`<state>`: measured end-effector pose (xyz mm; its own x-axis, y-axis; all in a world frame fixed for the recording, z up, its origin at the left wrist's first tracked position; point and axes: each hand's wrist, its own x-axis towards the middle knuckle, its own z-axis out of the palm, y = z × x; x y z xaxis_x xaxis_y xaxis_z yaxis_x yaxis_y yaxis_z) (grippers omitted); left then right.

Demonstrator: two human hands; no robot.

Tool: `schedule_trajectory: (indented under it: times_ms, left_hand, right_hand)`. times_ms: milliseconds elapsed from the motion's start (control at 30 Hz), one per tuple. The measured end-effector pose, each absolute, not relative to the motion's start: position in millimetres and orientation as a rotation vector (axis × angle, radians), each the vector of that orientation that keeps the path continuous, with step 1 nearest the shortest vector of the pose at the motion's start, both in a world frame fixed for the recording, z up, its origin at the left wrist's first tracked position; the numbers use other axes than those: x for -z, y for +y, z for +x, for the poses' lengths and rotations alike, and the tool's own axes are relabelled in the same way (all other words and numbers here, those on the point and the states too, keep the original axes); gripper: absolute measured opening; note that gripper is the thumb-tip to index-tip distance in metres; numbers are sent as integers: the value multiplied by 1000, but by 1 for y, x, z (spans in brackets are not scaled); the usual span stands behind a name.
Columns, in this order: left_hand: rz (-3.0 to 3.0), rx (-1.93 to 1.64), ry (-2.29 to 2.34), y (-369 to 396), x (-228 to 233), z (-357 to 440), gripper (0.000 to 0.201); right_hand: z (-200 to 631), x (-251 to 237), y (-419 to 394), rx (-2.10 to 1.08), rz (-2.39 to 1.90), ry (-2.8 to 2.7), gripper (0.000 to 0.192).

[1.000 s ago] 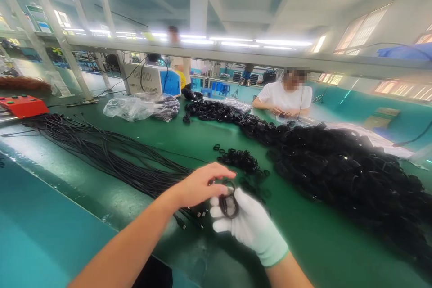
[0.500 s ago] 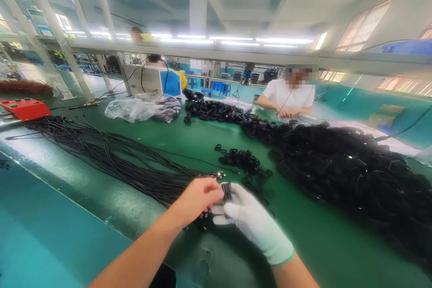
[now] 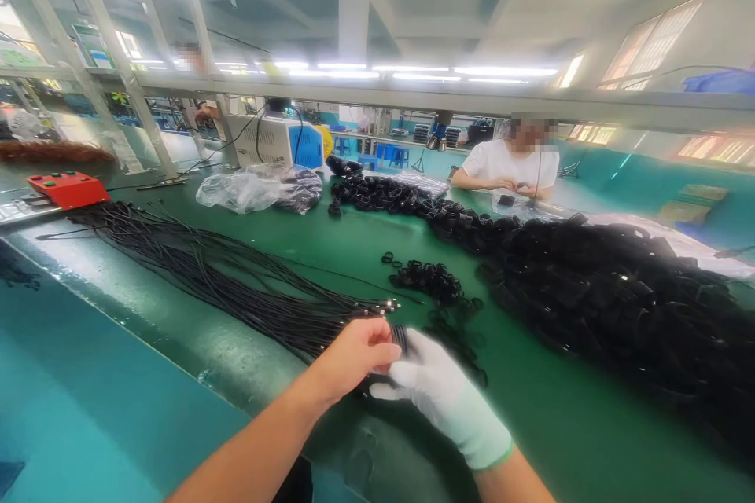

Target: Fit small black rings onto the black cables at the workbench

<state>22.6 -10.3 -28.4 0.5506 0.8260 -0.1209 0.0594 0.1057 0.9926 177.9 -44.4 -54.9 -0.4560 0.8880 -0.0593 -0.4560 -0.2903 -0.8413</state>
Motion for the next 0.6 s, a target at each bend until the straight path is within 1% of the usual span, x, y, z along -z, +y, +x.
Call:
schedule_trajectory:
  times_ms: [100, 167, 267, 300, 367, 467, 533, 600]
  left_hand:
    - [1507, -601, 935, -12, 25, 20, 13]
    - [1696, -684, 1115, -15, 24, 19, 9]
    - [2048, -867, 1275, -19, 26, 21, 32]
    - [2136, -890, 1273, -20, 29, 22, 36]
    - [2202, -939, 1252, -19, 36, 25, 35]
    - [2124, -1059, 1216, -14, 45, 29, 32]
    - [2099, -1081, 1214, -10, 44, 31, 32]
    - [2122, -1013, 1224, -7, 36, 31, 29]
  right_hand:
    - [179, 56, -44, -1910, -653, -955, 45]
    - [178, 58, -44, -1924, -657, -929, 46]
    - [174, 60, -45, -1892, -700, -937, 49]
    - [172, 59, -45, -1878, -711, -944, 50]
    - [170, 59, -46, -1873, -707, -945, 55]
    - [168, 60, -46, -1886, -662, -930, 60]
    - [170, 62, -45, -1885, -629, -920, 57]
    - [174, 66, -44, -1912, -593, -893, 51]
